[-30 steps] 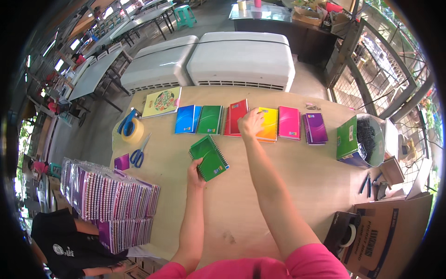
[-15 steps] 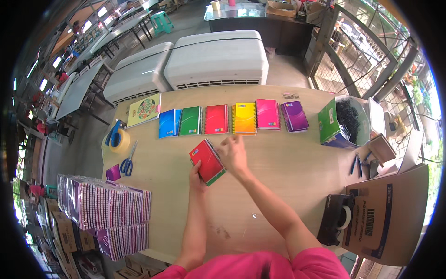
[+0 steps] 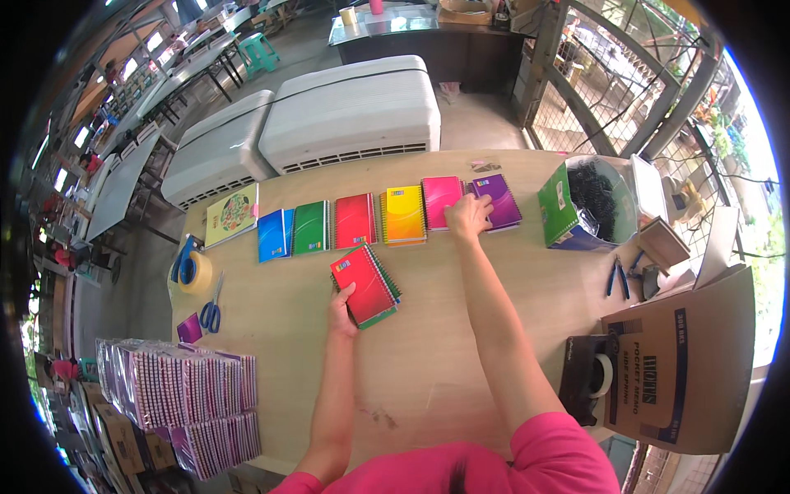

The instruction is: The person selects several colored notebooks, stacks them together, inserts the stack into a clear plastic bag, and seals the bag with tape from a dispenser.

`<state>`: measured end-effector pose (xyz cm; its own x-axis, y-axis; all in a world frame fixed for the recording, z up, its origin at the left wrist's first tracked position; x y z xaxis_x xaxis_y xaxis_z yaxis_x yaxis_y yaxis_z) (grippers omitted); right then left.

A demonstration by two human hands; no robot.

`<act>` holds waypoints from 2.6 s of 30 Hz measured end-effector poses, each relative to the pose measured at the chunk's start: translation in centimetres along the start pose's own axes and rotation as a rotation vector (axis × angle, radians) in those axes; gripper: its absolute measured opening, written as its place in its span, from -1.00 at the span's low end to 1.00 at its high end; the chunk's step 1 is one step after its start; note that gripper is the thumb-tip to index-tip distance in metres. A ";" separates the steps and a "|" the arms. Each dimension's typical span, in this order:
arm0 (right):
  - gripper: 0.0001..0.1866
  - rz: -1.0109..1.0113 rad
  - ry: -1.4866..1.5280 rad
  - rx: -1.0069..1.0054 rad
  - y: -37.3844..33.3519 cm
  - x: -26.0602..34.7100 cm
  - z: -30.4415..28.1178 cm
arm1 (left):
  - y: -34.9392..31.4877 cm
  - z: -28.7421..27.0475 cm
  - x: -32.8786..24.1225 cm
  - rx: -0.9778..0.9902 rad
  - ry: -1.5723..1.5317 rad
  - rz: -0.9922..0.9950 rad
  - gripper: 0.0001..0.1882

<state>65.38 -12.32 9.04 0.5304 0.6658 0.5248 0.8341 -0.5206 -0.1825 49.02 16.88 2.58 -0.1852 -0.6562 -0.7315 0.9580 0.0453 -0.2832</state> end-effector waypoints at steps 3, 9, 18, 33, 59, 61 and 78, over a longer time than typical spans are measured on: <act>-0.34 0.011 0.012 -0.043 0.0 0.5 0.0 | 0.5 1.9 0.2 0.017 -0.001 0.034 -0.46; -0.47 -0.022 0.306 -0.105 3.1 -0.9 -0.5 | 1.3 4.9 1.1 0.059 0.019 0.024 -0.44; -0.73 -0.050 1.411 0.487 -5.5 -3.8 -5.3 | 1.3 4.3 0.9 0.118 -0.042 -0.015 -0.47; -0.70 -1.514 0.247 0.725 -19.6 8.8 -2.9 | -5.4 6.8 5.0 0.440 -0.005 -0.395 -0.37; -0.53 -1.130 0.020 0.822 -18.5 4.7 -2.8 | -6.6 6.1 6.9 0.295 -0.229 -0.421 -0.38; -0.49 -1.395 -0.007 0.542 -20.4 4.7 -3.2 | -7.6 5.9 7.2 0.389 -0.076 -0.332 -0.35; -0.87 -0.989 0.373 0.387 -11.6 10.7 7.7 | -7.7 -5.1 2.1 -0.052 -0.223 -0.043 -0.52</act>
<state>62.49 4.97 10.32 -0.4145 0.4591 0.7858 0.8884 0.3913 0.2400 40.13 19.02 0.01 -0.1667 -0.8085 -0.5643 0.9368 0.0487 -0.3465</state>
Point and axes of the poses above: each hand's wrist, its own y-axis towards the middle knuckle, its own z-axis out of the palm, x = y × z, the point moved 6 cm from there along y, towards the middle knuckle, and after that the axes turned 8 degrees about y, right-handed, at the moved point
